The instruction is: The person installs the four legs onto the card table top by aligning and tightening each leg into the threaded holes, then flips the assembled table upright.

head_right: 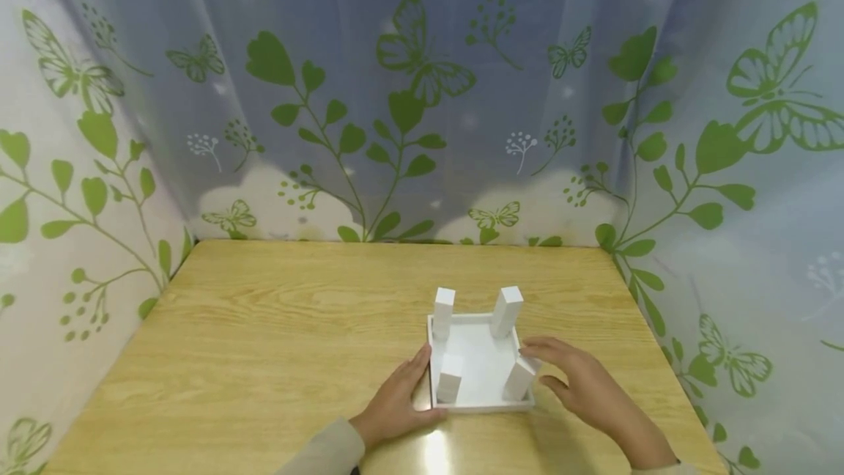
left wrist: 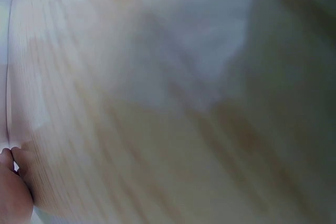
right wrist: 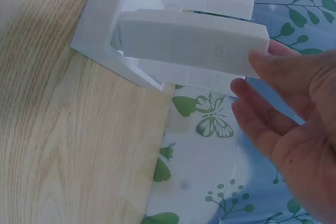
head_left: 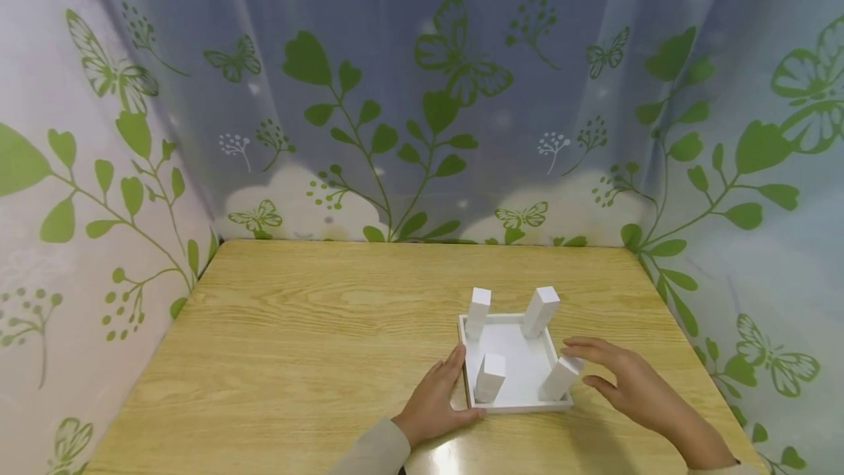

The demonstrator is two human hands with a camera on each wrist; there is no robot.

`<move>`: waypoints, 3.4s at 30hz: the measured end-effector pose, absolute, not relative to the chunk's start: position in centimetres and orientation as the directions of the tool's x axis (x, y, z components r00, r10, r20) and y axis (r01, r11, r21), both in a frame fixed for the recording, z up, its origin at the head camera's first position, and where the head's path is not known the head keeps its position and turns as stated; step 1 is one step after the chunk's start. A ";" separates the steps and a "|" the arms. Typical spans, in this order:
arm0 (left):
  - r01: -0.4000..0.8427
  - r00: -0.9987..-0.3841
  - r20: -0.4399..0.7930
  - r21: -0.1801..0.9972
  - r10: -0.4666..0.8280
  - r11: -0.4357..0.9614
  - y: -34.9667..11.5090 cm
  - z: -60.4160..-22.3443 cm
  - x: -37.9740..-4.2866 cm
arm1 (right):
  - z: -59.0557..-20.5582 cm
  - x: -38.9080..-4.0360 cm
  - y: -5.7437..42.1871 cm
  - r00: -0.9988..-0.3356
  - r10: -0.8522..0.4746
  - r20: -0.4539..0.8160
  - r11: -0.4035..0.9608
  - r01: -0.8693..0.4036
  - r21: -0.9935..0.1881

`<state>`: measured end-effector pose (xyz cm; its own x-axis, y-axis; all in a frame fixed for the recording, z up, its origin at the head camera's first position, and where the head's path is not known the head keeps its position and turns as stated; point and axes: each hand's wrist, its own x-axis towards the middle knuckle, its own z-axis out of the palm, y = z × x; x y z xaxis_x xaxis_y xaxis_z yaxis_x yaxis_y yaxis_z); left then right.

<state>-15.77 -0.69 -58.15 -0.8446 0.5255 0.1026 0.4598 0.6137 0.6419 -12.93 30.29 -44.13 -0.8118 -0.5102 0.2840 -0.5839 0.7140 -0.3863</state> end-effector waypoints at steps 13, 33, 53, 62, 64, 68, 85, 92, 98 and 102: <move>0.451 -0.846 0.094 0.651 0.525 0.611 -0.6 -58.1 -15.8 | -44.6 -13.5 30.2 -0.829 -0.457 0.322 0.750 -0.554 -0.361; 0.464 -0.844 0.104 0.633 0.526 0.619 -0.6 -58.9 -16.0 | -46.7 -12.0 27.5 -0.857 -0.138 0.496 0.880 -0.336 -0.335; 0.454 -0.847 0.094 0.641 0.524 0.619 -0.6 -58.8 -16.0 | -44.2 -13.5 29.6 -0.799 -0.538 0.268 0.711 -0.601 -0.365; 0.456 -0.848 0.097 0.633 0.521 0.626 -0.6 -58.5 -15.9 | -45.0 -13.2 29.5 -0.896 -0.363 0.257 0.804 -0.440 -0.399; 0.459 -0.847 0.099 0.629 0.522 0.627 -0.6 -58.5 -15.9 | -45.1 -13.1 29.3 -0.910 -0.307 0.277 0.825 -0.400 -0.399; 0.464 -0.846 0.102 0.625 0.524 0.628 -0.6 -58.5 -15.9 | -45.6 -12.9 28.5 -0.923 -0.210 0.322 0.865 -0.329 -0.380; 0.462 -0.848 0.109 0.631 0.519 0.623 -0.6 -59.0 -15.9 | -46.3 -12.8 28.5 -0.895 -0.240 0.376 0.821 -0.394 -0.413; 0.456 -0.848 0.097 0.635 0.521 0.624 -0.7 -58.9 -15.8 | -45.3 -13.4 29.7 -0.832 -0.466 0.302 0.710 -0.555 -0.434; 0.467 -0.843 0.105 0.628 0.527 0.622 -0.7 -58.8 -15.8 | -45.1 -13.5 29.6 -0.842 -0.464 0.275 0.710 -0.539 -0.453; 0.470 -0.841 0.112 0.635 0.529 0.613 -0.8 -58.6 -15.8 | -45.2 -13.4 29.6 -0.860 -0.436 0.266 0.730 -0.510 -0.454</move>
